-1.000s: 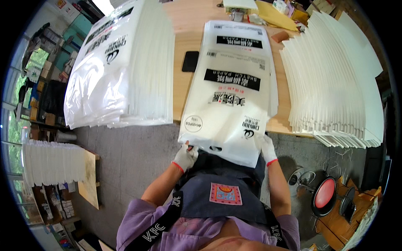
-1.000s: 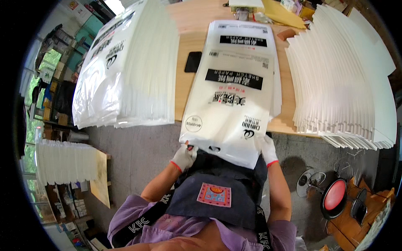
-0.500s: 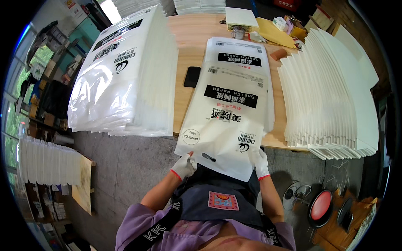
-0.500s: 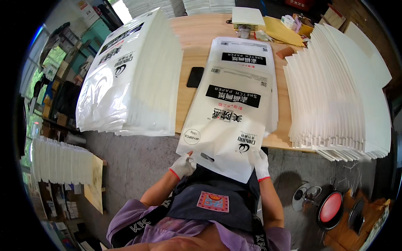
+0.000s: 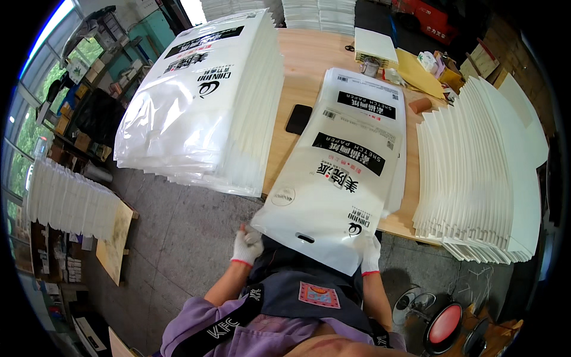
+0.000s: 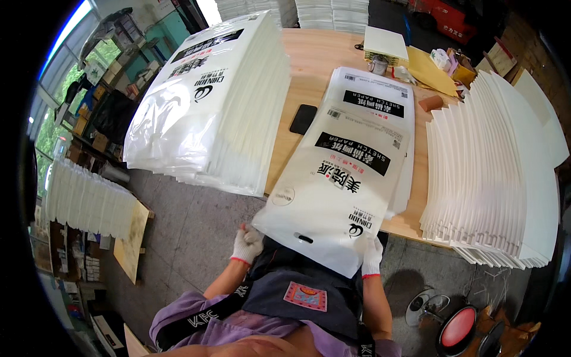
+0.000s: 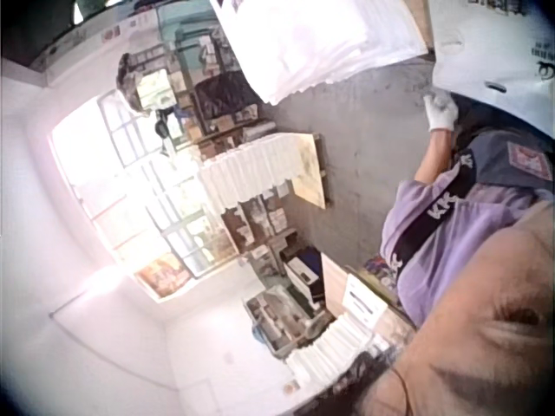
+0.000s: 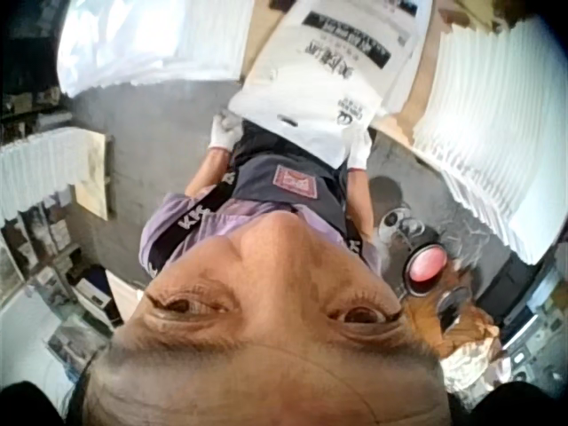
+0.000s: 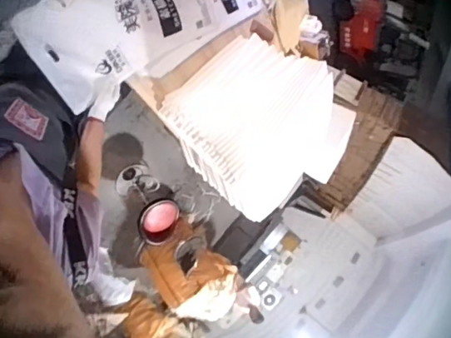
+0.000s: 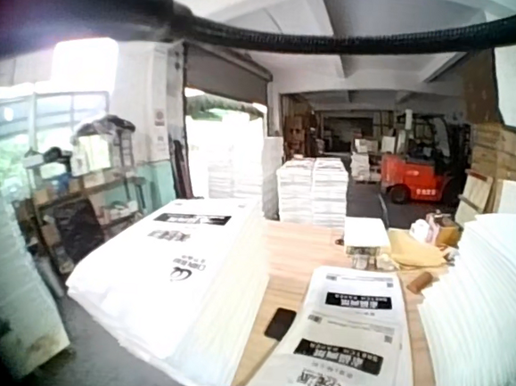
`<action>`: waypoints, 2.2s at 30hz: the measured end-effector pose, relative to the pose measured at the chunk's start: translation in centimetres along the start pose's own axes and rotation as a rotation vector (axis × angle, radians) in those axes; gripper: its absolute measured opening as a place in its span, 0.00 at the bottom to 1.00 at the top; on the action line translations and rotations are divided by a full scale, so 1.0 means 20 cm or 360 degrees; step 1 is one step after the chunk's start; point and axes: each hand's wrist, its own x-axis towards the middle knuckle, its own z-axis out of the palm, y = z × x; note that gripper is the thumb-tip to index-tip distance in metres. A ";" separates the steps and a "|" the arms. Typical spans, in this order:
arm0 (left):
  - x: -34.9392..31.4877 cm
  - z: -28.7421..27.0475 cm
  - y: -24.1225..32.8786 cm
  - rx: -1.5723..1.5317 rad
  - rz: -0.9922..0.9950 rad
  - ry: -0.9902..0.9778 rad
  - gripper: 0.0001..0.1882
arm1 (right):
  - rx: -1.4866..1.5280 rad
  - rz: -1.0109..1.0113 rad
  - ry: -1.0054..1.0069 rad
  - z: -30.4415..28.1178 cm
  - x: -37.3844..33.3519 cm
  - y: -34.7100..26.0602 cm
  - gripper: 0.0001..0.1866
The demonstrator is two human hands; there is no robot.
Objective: The person picks up paper sheets from a stack, rolls them, and slides them into printed plastic bags, then moves the filled bags to a separate stack.
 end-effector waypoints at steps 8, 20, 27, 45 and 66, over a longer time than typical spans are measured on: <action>0.43 0.01 0.30 0.2449 0.0425 0.0118 0.15 | -0.0095 0.0084 0.0094 -0.02 0.04 -0.08 0.15; -0.36 1.25 -0.83 0.3103 0.0632 -0.1692 0.14 | 0.0689 0.0585 -0.0839 0.26 -0.22 -0.26 0.24; -0.82 1.58 -0.47 0.2231 0.2222 -0.1963 0.17 | 0.0286 0.0044 -0.1273 1.06 0.10 -0.81 0.25; -0.25 1.65 1.15 0.1454 0.2554 -0.0537 0.22 | -0.0722 -0.0300 -0.1557 2.15 0.08 -1.47 0.23; 0.07 0.42 -1.00 0.3511 0.0675 -0.2090 0.08 | -0.2982 -0.1120 0.1427 -0.21 -0.64 -2.24 0.20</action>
